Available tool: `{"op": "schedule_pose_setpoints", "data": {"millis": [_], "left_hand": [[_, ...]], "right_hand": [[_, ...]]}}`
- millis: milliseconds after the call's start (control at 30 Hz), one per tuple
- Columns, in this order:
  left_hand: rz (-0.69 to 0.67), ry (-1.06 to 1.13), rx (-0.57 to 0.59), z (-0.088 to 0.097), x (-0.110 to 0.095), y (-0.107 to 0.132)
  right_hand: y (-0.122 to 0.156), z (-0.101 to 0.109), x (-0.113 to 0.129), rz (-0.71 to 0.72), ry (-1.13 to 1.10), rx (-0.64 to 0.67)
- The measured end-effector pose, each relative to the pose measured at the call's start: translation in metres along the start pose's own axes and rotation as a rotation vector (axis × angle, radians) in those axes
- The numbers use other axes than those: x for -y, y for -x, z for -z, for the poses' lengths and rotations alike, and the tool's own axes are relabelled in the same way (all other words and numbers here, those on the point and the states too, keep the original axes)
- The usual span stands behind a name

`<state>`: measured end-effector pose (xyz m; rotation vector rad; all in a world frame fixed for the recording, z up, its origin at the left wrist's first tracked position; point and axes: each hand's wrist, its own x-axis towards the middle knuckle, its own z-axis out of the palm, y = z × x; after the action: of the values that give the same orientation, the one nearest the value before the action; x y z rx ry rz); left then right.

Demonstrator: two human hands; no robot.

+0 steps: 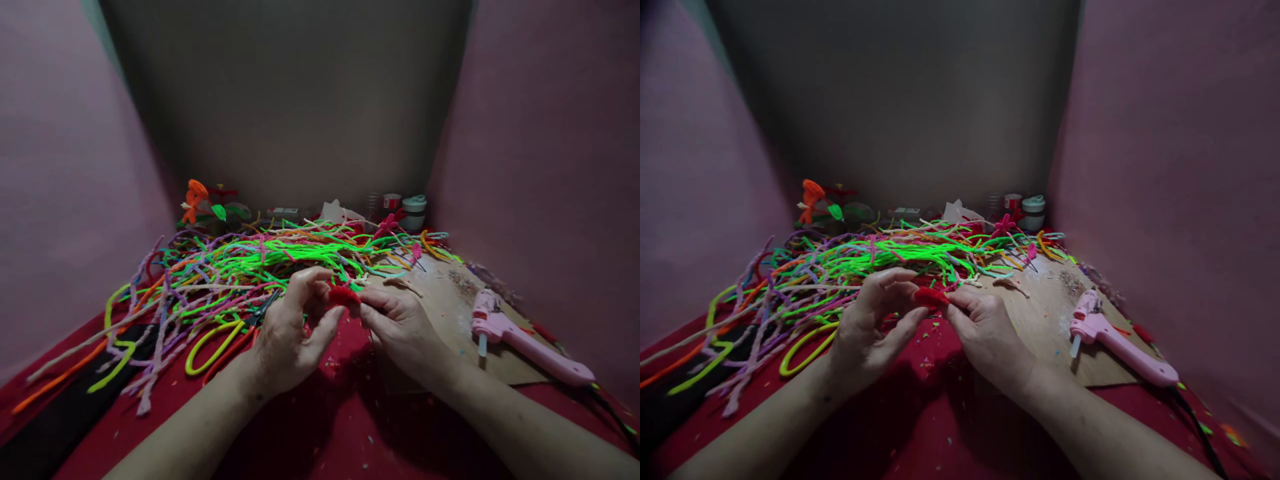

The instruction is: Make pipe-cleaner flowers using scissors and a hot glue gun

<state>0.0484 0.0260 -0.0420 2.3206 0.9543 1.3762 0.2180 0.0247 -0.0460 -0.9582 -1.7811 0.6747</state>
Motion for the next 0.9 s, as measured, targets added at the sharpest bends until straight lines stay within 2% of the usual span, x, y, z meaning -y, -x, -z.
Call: {"op": "schedule_pose_setpoints", "data": {"millis": [167, 333, 567, 900], "left_hand": [[0.088, 0.077, -0.065, -0.003, -0.002, -0.003], [-0.015, -0.030, -0.082, -0.002, 0.000, -0.001], [-0.177, -0.205, -0.071, 0.000, 0.003, 0.002], [-0.289, -0.277, -0.058, 0.001, 0.001, -0.001]], "right_hand": [[0.000, 0.002, -0.010, 0.228, 0.178, -0.126], [0.002, 0.001, -0.011, 0.401, 0.332, -0.164], [0.002, 0.002, -0.008, 0.422, 0.421, -0.183], [0.004, -0.001, -0.009, 0.463, 0.445, -0.208]]}}
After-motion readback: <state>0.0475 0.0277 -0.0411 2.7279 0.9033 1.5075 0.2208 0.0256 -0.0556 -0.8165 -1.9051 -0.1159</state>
